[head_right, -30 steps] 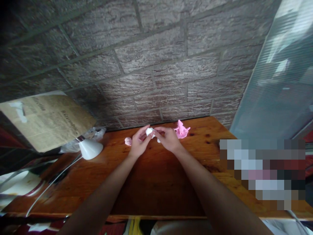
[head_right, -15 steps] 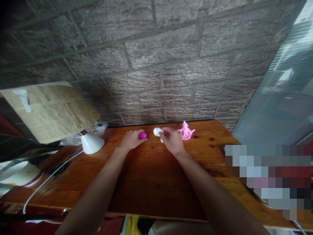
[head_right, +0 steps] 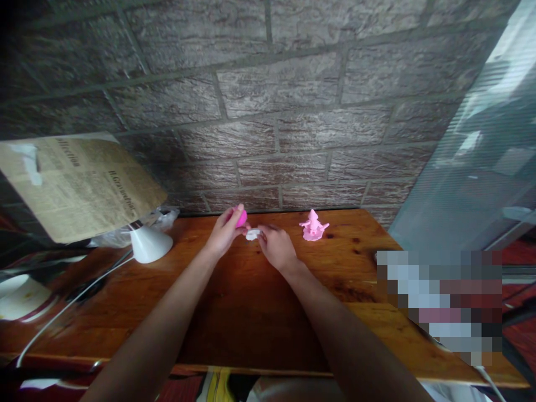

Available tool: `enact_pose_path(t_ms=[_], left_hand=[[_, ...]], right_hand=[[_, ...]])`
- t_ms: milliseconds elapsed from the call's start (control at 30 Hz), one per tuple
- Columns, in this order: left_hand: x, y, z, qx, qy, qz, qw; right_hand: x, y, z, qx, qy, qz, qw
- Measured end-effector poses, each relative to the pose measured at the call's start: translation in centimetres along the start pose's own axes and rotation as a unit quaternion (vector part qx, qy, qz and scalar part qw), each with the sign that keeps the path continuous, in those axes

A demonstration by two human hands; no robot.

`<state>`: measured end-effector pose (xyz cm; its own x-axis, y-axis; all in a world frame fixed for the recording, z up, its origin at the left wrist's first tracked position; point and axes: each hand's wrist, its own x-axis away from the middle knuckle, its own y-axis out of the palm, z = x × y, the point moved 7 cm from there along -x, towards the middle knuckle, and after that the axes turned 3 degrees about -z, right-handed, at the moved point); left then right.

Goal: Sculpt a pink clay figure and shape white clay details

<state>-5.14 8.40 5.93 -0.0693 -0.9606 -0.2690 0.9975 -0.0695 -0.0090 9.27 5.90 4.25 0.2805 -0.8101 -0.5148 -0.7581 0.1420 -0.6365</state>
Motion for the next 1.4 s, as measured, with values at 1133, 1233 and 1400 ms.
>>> enact_pose_path(t_ms=[1133, 1233, 1400], left_hand=[[1.2, 3.3, 0.0, -0.042, 0.043, -0.135, 0.989], [1.2, 3.6, -0.5, 0.033, 0.008, -0.141, 0.989], [1.5, 4.3, -1.1, 0.032, -0.036, -0.163, 0.985]], right_hand=[[0.4, -2.5, 2.3, -0.444, 0.131, -0.045, 0.885], [0.5, -2.4, 2.4, -0.456, 0.143, -0.052, 0.877], [0.5, -3.0, 1.8, -0.439, 0.127, -0.024, 0.889]])
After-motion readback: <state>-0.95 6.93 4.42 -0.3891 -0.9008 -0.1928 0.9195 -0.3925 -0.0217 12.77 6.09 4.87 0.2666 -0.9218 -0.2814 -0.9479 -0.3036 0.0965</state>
